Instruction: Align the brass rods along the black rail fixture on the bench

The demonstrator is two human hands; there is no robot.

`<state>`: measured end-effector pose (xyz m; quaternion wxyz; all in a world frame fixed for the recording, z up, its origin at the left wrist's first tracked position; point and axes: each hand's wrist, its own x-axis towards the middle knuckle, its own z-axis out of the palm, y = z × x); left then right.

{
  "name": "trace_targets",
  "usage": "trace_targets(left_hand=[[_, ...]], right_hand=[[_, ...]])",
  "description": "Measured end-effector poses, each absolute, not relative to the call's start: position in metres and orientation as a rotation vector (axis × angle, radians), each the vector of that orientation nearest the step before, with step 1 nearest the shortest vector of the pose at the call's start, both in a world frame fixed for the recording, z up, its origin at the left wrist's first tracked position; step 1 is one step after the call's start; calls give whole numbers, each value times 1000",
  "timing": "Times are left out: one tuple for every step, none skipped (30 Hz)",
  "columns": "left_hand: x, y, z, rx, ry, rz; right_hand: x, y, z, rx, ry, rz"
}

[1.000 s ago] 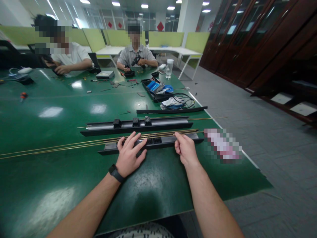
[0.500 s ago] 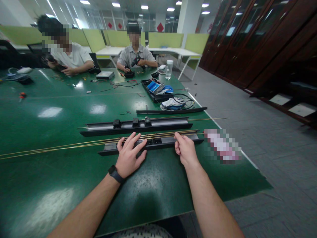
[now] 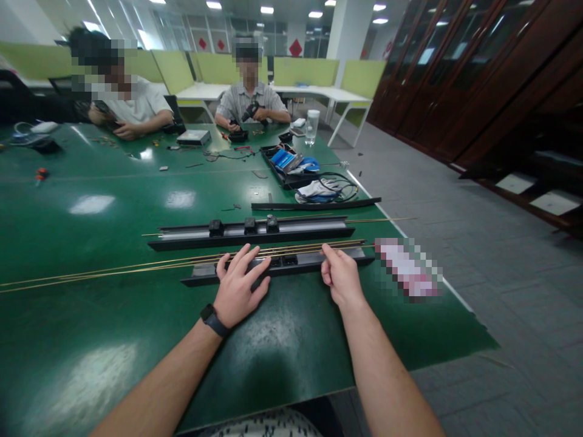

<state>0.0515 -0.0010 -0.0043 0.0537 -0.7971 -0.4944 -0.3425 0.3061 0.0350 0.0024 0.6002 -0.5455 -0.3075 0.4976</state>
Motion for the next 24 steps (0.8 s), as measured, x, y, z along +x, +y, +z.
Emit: trace_targets(left_hand=[[51,-1,-5,-2424,-1507,-1038],[51,-1,-5,-2424,-1511,-1038],[52,-1,-6,-2424,-1514,-1039],[52,-1,-6,-2424,-1515,-1042],[52,-1,-6,-2425,-1516,-1045],[52,-1,-6,-2425,-1516,-1049],[52,-1,-6,-2425,-1519,-1051],[52,-1,-6,-2426,-1520,-1052],[52,-1,-6,-2425,-1520,-1056],[52,-1,-5,-2425,-1522,-1055],[52,-1,-5,-2424,-1521,-1056],[52,-1,-5,-2423,-1519,-1055],[52,-2,-4,-2421,-1516,-1056],[52,-2,-4,-2421,-1514,-1054],[52,-2,-4,-2421,-1515,-1052],[52,-2,-4,-2421,-1514,-1051],[52,-2,-4,-2422,-1517,-1049],[52,-2,-4,-2425,-1522,-1042],[52,-2,-4,-2428,-1526,-1037],[52,-2,-4,-2430,-1530,-1032],[52,-2,-4,-2430,-1533,-1030],[52,-2,-5,-2431,-1536,-1028],[52,-2,-5,-2429,-1538,-1030],[52,-2,-5,-2428,-1537,-1033]], right_hand=[[306,35,2,-1260,-717,1157],[306,35,2,-1258,-720,1160],[306,35,2,-1259,-720,1161],[306,35,3,-1261,-717,1161],[306,35,4,-1263,-712,1160],[305,34,5,-1263,-707,1161],[305,34,5,-1262,-701,1162],[305,34,6,-1262,-698,1161],[304,33,7,-1264,-696,1161],[304,33,8,-1268,-695,1160],[304,33,8,-1273,-693,1157],[303,33,9,-1279,-691,1156],[303,32,9,-1284,-688,1154],[303,32,9,-1290,-686,1155],[303,32,10,-1296,-683,1154],[302,32,10,-1304,-681,1151],[302,32,11,-1312,-680,1149],[302,32,11,-1319,-681,1145],[301,32,12,-1324,-683,1142],[301,32,12,-1325,-689,1140],[301,31,12,-1324,-695,1137],[301,31,12,-1320,-704,1136],[301,31,11,-1316,-711,1136],[302,31,11,-1310,-717,1138]])
